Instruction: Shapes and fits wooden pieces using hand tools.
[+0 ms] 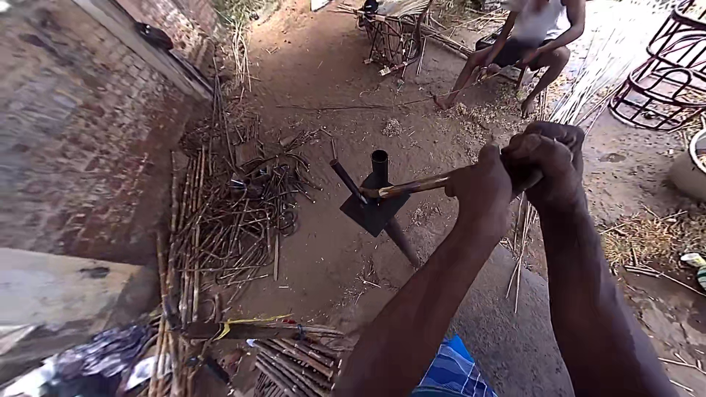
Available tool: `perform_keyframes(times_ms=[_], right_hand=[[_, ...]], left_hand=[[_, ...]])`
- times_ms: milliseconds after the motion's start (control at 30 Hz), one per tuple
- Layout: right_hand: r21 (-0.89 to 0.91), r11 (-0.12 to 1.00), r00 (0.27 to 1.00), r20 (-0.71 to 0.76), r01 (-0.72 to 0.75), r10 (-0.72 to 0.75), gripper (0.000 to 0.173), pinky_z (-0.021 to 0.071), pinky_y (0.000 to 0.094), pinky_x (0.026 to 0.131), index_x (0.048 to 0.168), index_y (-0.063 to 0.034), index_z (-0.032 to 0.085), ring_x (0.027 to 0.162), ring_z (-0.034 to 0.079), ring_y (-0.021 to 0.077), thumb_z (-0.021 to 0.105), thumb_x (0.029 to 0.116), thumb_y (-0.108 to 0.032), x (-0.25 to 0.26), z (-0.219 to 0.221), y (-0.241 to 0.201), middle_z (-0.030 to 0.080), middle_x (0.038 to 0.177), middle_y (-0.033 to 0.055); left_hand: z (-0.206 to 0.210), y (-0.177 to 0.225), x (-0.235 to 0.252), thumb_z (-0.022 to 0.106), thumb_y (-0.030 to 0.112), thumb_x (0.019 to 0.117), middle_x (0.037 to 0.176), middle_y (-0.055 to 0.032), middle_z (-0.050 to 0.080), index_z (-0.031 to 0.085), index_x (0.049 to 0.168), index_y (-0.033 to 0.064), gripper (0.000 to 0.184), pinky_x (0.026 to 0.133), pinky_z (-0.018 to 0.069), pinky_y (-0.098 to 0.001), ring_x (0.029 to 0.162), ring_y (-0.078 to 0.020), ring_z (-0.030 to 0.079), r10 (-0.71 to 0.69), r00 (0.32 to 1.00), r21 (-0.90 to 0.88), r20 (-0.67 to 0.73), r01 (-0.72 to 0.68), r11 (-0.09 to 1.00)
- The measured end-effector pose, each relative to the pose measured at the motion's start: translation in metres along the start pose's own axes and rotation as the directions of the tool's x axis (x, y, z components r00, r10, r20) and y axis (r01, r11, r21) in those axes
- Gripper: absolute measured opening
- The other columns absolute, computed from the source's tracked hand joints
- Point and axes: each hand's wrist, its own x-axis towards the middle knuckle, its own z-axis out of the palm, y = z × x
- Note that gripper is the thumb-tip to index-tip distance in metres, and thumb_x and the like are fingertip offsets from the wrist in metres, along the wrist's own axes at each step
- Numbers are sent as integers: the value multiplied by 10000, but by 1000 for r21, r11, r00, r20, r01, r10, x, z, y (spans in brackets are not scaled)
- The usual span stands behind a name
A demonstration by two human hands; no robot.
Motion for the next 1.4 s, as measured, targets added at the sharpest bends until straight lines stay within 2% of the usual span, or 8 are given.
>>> perform_keyframes(times_ms=[167,267,400,667,900,1167,1267,1400], right_hand=[[-412,911,998,57,-4,30,253,552,246,574,917,-110,706,670,620,48,682,933,-361,-56,69,-71,655,797,-51],[-573,814,986,64,-91,156,558,594,286,697,1180,-155,698,844,642,47,829,790,-532,-120,121,-91,658,979,-64],[-645,753,982,18,-134,190,609,570,293,648,1298,-160,644,764,612,71,753,869,-579,-156,159,-102,633,931,-37],[-731,681,994,95,32,56,361,594,279,737,1179,-82,691,781,667,98,751,921,-327,-157,164,-106,695,886,-1],[-807,590,999,7,-18,40,446,513,277,511,985,-82,675,568,591,97,660,949,-527,-138,158,-101,608,690,-20],[-910,405,995,-91,-94,27,549,343,364,394,764,-100,565,427,470,187,465,1041,-564,-83,108,-83,447,529,15],[-862,494,993,-77,-114,94,513,326,389,416,762,-105,552,441,457,189,393,1074,-480,-55,75,-67,422,528,18],[-533,825,982,-138,-186,133,490,439,176,471,740,-203,554,519,503,-64,394,1068,-529,-9,26,-20,505,596,-146]], left_hand=[[-94,13,-67,568,522,1020,905,-16,689,679,1107,145,403,677,593,-248,729,-88,672,-64,966,151,250,27,988],[-161,5,-92,542,382,1061,951,-92,701,677,1104,64,348,720,612,-289,792,-134,696,-67,984,79,166,54,995],[-192,-1,-109,452,280,1100,970,-158,701,689,1121,4,364,695,611,-300,796,-170,701,-12,992,-36,124,16,999],[-193,4,-111,478,340,1091,977,-180,706,668,1161,15,383,702,630,-344,792,-197,720,-99,988,58,116,92,994],[-178,6,-102,532,408,1063,871,-106,674,678,1073,47,390,617,612,-281,695,-133,680,-71,982,83,174,58,995],[-107,14,-84,474,555,1048,667,18,513,641,975,163,432,408,376,-139,454,-17,435,-127,936,149,327,81,986],[-67,11,-50,489,424,1073,648,-4,546,624,884,110,392,394,394,-165,450,-40,468,-109,963,94,248,88,992],[0,3,-3,505,401,1078,619,6,526,596,830,101,400,408,456,-207,453,-66,495,27,996,133,81,-38,990]])
